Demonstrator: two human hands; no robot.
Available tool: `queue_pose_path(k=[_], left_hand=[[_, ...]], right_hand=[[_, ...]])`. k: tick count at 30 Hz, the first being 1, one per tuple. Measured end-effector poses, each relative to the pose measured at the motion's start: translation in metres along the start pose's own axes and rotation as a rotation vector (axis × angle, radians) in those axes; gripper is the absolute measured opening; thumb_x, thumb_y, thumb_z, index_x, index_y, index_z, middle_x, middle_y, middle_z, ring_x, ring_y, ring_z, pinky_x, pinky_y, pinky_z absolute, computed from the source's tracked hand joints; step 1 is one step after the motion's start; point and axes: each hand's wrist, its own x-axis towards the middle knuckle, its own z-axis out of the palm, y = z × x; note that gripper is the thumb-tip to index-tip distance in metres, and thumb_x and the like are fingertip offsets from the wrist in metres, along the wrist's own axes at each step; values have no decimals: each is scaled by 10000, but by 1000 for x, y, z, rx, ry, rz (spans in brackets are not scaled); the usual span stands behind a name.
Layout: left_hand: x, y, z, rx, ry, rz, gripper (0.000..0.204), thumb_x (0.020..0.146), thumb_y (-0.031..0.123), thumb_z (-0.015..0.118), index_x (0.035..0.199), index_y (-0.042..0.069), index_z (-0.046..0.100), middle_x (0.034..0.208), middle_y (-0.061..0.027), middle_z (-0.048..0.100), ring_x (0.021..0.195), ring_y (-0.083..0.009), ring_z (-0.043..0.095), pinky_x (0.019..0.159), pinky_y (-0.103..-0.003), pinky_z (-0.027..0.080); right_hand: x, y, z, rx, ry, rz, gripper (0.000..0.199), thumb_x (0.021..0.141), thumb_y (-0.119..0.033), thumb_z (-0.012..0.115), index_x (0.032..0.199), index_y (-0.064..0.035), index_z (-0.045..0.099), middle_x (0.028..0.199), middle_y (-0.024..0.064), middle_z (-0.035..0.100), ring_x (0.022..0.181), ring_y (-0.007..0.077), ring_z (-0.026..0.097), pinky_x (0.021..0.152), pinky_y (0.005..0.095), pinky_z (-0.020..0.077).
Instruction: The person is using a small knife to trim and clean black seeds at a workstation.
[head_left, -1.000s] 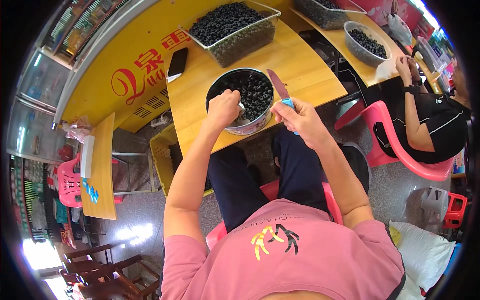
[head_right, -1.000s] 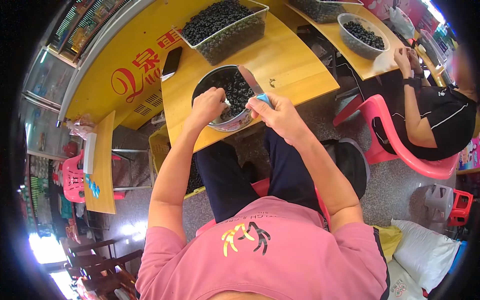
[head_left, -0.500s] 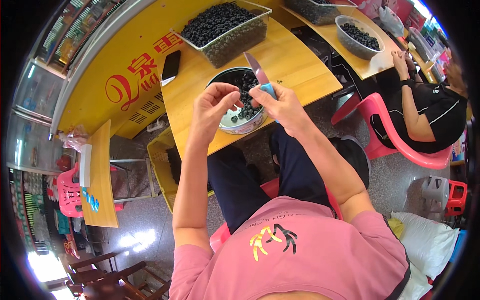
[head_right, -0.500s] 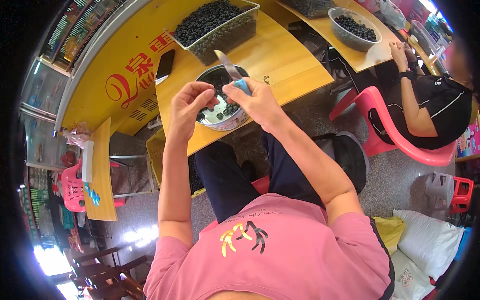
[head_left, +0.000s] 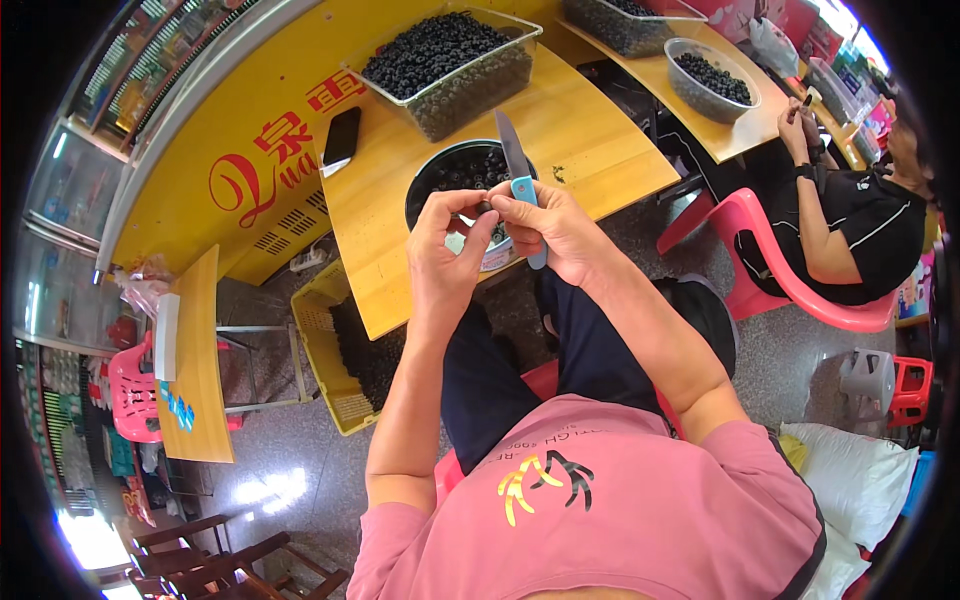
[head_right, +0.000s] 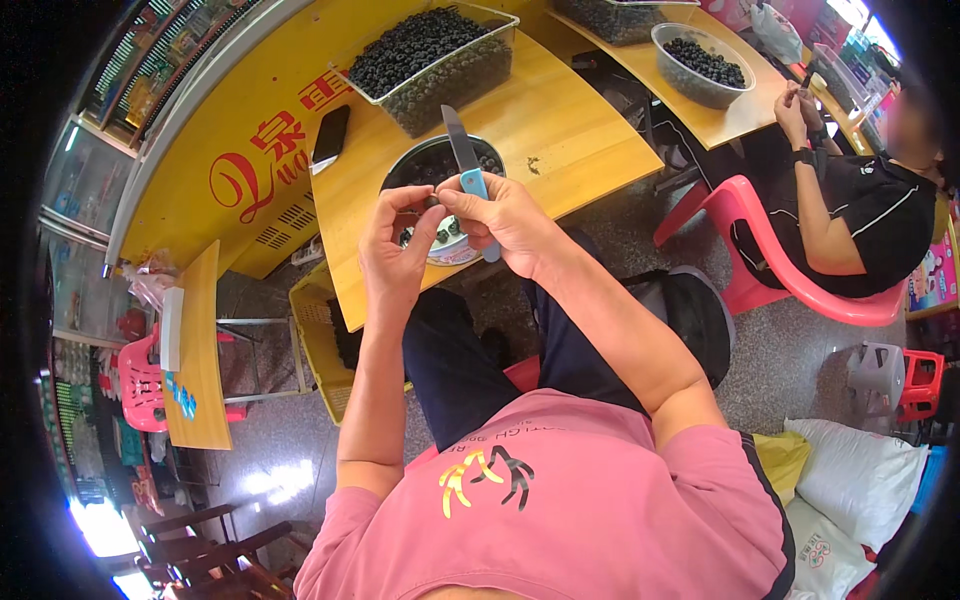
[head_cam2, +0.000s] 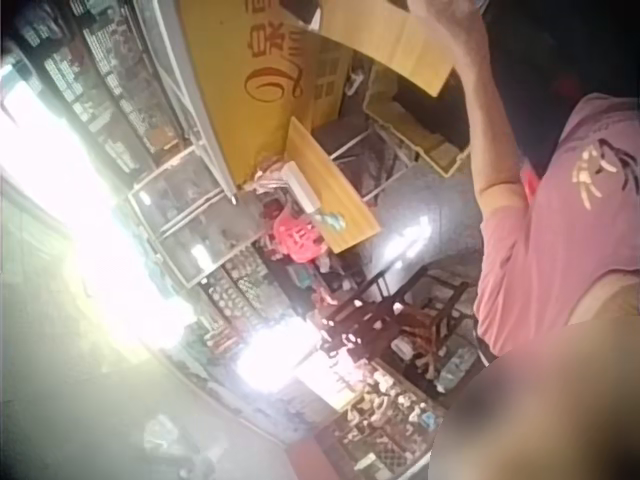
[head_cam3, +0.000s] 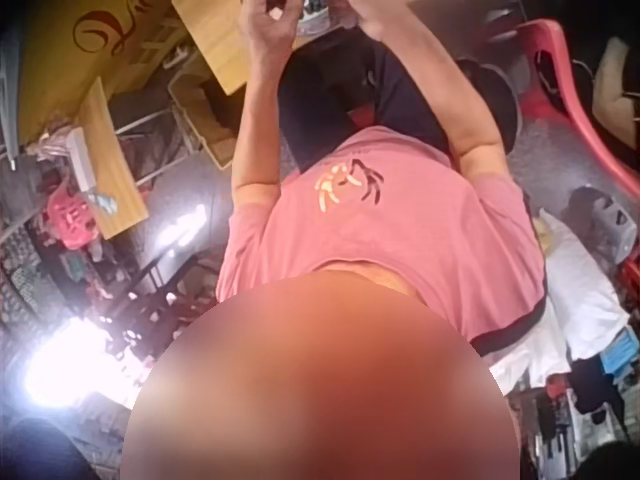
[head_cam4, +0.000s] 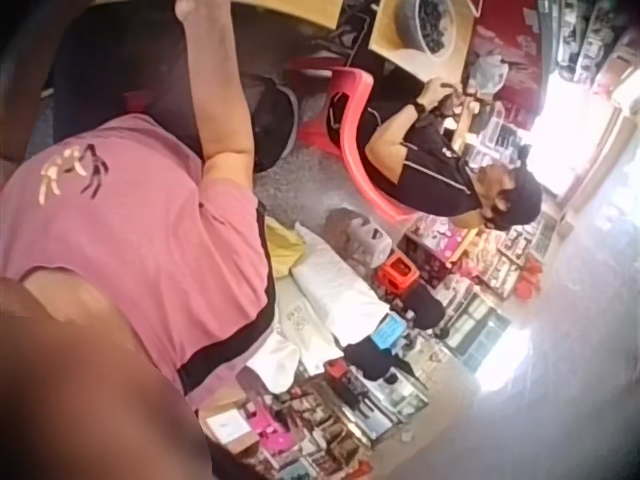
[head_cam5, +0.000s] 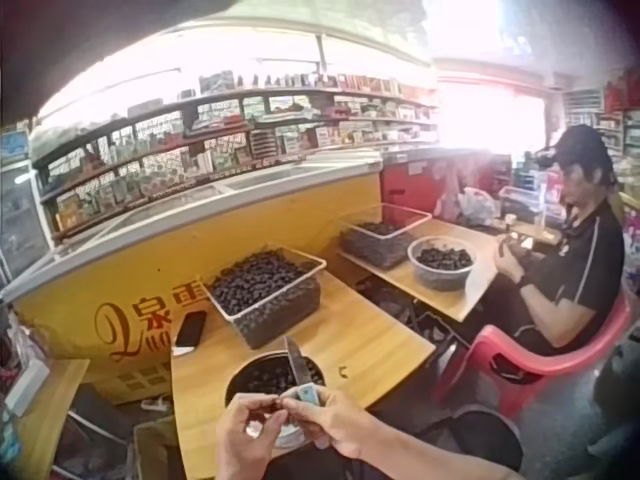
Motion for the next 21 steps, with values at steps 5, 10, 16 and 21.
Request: queue_pose_path(k=[5,10,16,21], left_hand=[[-5,-5,3,-14,46,30,198,808,-4,696,993,14,629,931,-66,613,790,-149,582,681,-266,470],[-2,-3,-2,154,-60,84,204,799,-10,701,991,16,639,925,-70,607,785,-151,573,685,-273,469],[-9,-13,7,34,22,14,226,812,-3,699,1026,20,630,988,-62,590,797,-132,569,719,-272,471],[-15,-16,11,-489,21,-214,158,895,66,663,1029,-2,612,1109,-31,523,863,-87,544,834,-252,456]], right_hand=[[-1,5,2,67,-33,0,163,900,-246,679,994,-114,655,670,-87,485,543,15,390,488,181,297],[-3,1,6,-66,46,-38,173,897,-242,683,998,-105,654,739,-61,579,539,7,408,470,180,295],[-2,-1,4,69,0,-3,180,896,-210,680,1023,-87,647,735,-52,584,529,9,428,458,185,311],[-3,-2,3,119,-24,-8,202,894,-214,683,1036,-77,637,739,-34,594,521,20,439,446,194,309]])
